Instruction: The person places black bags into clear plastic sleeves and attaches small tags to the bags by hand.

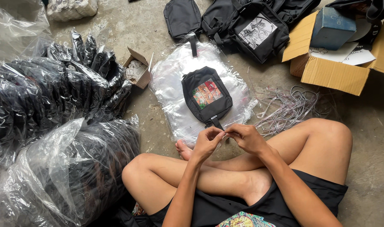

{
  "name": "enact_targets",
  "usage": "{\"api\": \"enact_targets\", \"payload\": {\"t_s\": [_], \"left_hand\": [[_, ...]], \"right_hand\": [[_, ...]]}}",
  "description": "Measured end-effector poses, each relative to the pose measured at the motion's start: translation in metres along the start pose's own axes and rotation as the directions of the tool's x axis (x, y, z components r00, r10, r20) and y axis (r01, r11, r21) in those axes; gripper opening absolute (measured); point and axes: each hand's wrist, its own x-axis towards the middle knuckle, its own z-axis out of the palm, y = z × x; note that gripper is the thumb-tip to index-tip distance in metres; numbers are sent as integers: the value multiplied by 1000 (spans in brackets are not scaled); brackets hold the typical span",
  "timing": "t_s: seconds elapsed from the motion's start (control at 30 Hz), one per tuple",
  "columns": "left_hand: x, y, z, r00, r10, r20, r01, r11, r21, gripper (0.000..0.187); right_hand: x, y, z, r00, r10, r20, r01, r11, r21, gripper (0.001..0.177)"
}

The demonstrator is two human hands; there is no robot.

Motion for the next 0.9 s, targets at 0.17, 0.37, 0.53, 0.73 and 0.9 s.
{"api": "enact_targets", "payload": {"t_s": [0.17,0.37,0.53,0.73,0.9], "left_hand": [[3,-3,0,1000,-27,-10,27,999,19,7],[-2,8,6,992,39,-122,-39,999,7,5],[-4,14,7,968,117,-224,-147,981,-127,8],[-1,8,4,950,126,-286,-236,890,-391,9],[0,8,1,926,17,-377,-207,858,-471,8]], "right_hand": [[0,-5,-1,999,14,43,-14,1000,-7,9],[-6,11,-5,952,298,74,-305,945,118,10],[-11,24,-32,916,392,81,-399,912,97,6],[-21,35,-69,868,490,83,-495,836,239,14],[-32,43,-91,849,498,176,-523,744,417,17]]}}
